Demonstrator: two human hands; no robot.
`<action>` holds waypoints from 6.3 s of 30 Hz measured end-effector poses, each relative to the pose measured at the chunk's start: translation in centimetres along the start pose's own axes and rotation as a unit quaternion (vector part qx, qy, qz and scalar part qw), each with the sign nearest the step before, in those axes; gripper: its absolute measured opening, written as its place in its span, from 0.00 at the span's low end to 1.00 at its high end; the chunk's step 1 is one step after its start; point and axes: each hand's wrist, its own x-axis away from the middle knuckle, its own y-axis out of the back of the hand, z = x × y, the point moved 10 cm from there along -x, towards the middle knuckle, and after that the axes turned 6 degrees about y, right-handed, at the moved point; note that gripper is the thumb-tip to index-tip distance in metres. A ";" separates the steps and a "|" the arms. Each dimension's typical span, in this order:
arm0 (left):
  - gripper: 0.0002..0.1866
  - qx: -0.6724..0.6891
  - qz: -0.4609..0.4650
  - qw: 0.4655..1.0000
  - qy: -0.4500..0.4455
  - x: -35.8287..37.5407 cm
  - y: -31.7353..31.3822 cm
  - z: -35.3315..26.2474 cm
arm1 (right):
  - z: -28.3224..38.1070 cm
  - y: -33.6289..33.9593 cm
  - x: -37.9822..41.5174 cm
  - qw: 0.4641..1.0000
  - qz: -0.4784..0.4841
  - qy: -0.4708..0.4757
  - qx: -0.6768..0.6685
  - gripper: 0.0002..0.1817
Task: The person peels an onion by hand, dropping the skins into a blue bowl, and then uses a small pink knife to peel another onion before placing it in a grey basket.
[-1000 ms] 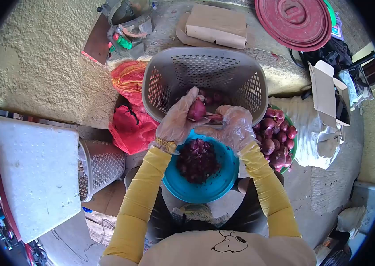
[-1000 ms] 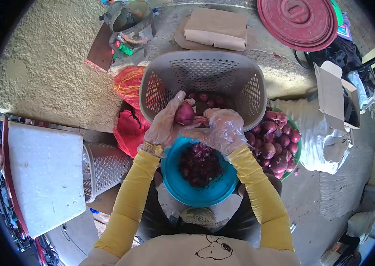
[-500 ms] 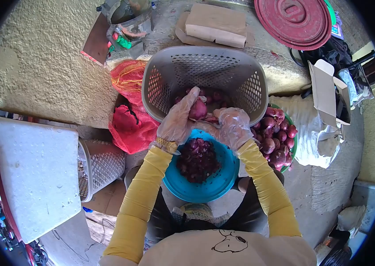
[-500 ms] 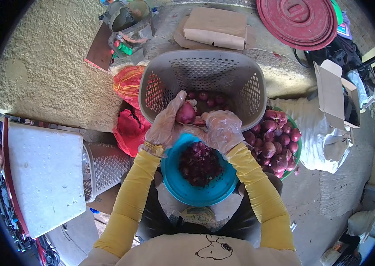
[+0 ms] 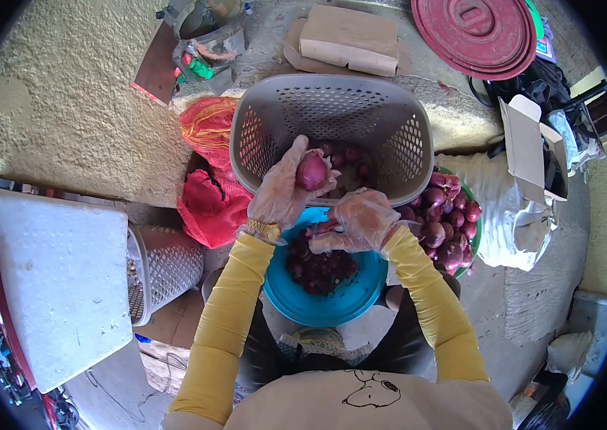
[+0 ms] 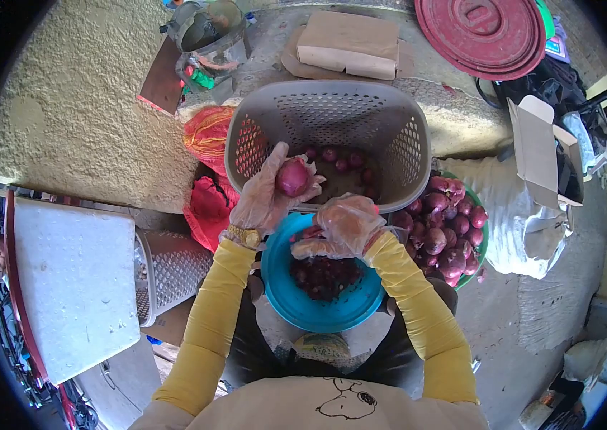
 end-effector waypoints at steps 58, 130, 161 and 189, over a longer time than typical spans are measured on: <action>0.35 -0.153 0.028 0.988 0.000 0.1 -1.1 1.2 | -5.2 2.4 1.2 0.965 -0.176 -0.145 -0.132 0.32; 0.27 -0.088 -0.002 0.995 -0.038 0.1 -0.6 0.8 | -5.0 2.1 1.4 0.947 -0.202 -0.134 -0.213 0.29; 0.25 -0.017 -0.002 1.000 -0.002 0.9 -0.9 0.0 | -1.5 1.3 0.1 0.997 -0.048 -0.063 -0.017 0.41; 0.19 -0.063 0.043 0.995 -0.060 0.4 -1.0 0.3 | -6.0 1.8 1.6 0.952 -0.171 -0.197 -0.158 0.38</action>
